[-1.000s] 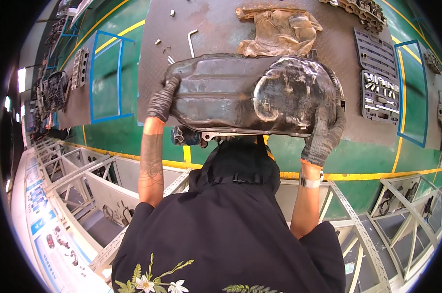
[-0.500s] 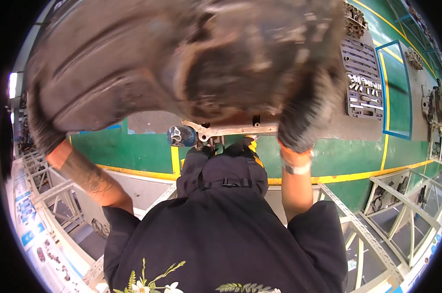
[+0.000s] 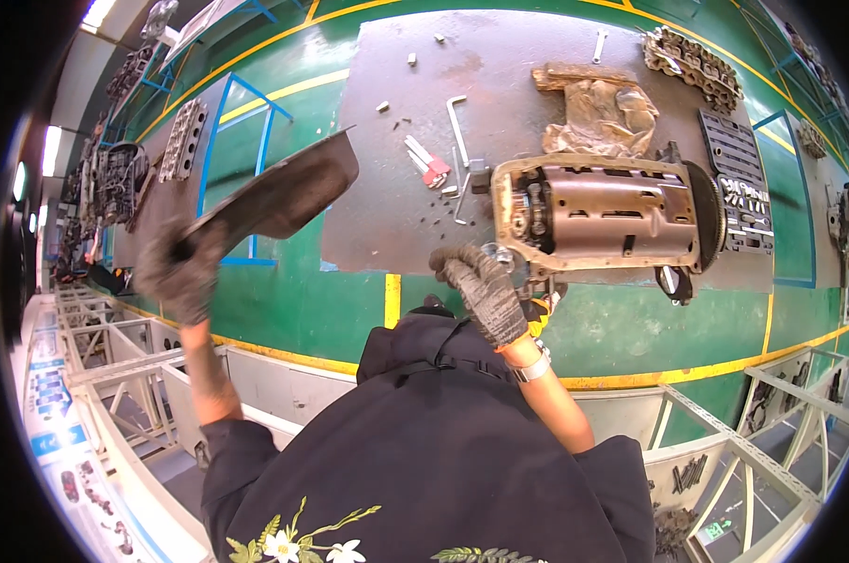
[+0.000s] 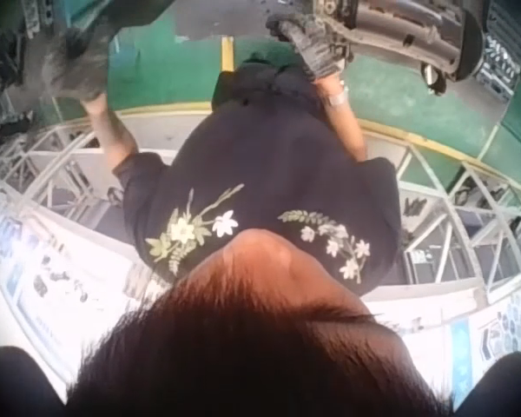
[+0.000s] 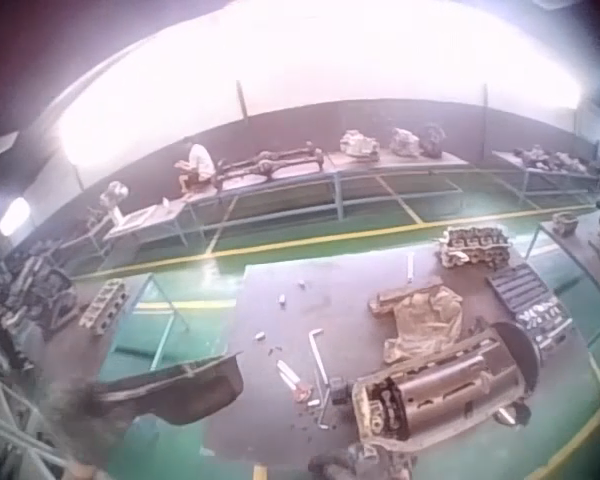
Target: Disassemble an engine oil pan and clutch assembly using various hand tools.
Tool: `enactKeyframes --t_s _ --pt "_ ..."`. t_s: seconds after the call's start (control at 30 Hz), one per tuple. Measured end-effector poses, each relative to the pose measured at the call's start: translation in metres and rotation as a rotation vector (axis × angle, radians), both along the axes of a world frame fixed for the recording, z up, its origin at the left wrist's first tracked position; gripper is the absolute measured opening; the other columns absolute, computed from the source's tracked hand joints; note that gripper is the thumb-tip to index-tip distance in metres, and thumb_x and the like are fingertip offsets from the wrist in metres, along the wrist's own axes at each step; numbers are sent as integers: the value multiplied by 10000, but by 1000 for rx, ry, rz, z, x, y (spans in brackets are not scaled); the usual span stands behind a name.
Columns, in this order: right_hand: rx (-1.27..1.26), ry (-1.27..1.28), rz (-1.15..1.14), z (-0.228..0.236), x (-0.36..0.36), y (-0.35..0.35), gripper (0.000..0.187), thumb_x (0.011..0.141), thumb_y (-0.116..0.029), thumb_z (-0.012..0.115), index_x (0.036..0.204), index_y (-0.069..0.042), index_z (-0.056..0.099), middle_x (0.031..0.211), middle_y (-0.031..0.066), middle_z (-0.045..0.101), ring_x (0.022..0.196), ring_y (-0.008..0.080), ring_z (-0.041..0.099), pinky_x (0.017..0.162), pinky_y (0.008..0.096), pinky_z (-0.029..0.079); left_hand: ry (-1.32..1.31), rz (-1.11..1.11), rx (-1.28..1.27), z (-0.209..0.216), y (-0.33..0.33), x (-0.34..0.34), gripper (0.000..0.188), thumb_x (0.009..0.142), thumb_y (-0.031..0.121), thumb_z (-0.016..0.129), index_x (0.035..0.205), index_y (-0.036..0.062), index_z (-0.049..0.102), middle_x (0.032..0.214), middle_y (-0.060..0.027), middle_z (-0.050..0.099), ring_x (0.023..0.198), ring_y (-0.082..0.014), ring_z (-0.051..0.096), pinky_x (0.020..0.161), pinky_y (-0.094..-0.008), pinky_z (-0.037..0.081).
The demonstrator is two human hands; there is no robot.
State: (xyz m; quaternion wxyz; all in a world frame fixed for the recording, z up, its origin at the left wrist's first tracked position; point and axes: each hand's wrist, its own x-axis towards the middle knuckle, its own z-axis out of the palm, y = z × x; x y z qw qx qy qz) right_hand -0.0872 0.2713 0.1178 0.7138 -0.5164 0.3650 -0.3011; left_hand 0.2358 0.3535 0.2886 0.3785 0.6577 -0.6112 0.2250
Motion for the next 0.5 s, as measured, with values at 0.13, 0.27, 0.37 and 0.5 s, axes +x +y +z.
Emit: enactKeyframes --t_s 0.13,0.27,0.37,0.5 --pt "-198 421 60 -72 74 18 257 896 -207 594 1061 -24 668 946 188 697 912 303 680 819 359 512 -107 8 59 -101 -10 71 316 651 258 885 785 80 662 656 -39 566 528 -160 521 497 -297 428" --pt "-136 787 -56 -209 101 17 278 890 -234 598 1076 -37 664 881 161 699 851 271 681 764 353 516 -213 122 59 -164 -2 104 300 613 267 868 748 95 663 665 -80 612 594 -263 597 568 -362 499" --pt "-108 942 -138 -292 99 14 329 886 -250 610 1137 -39 631 794 141 694 785 219 686 718 335 517 -164 93 188 -207 18 99 232 662 280 803 735 127 645 683 -42 586 668 -257 610 699 -420 509" --pt "-137 1140 -187 -332 139 7 584 851 -392 625 1316 -61 503 1043 206 634 1015 324 615 918 393 468 -171 -24 610 -287 97 71 80 742 206 684 744 167 614 661 -3 557 621 -217 579 734 -467 481"
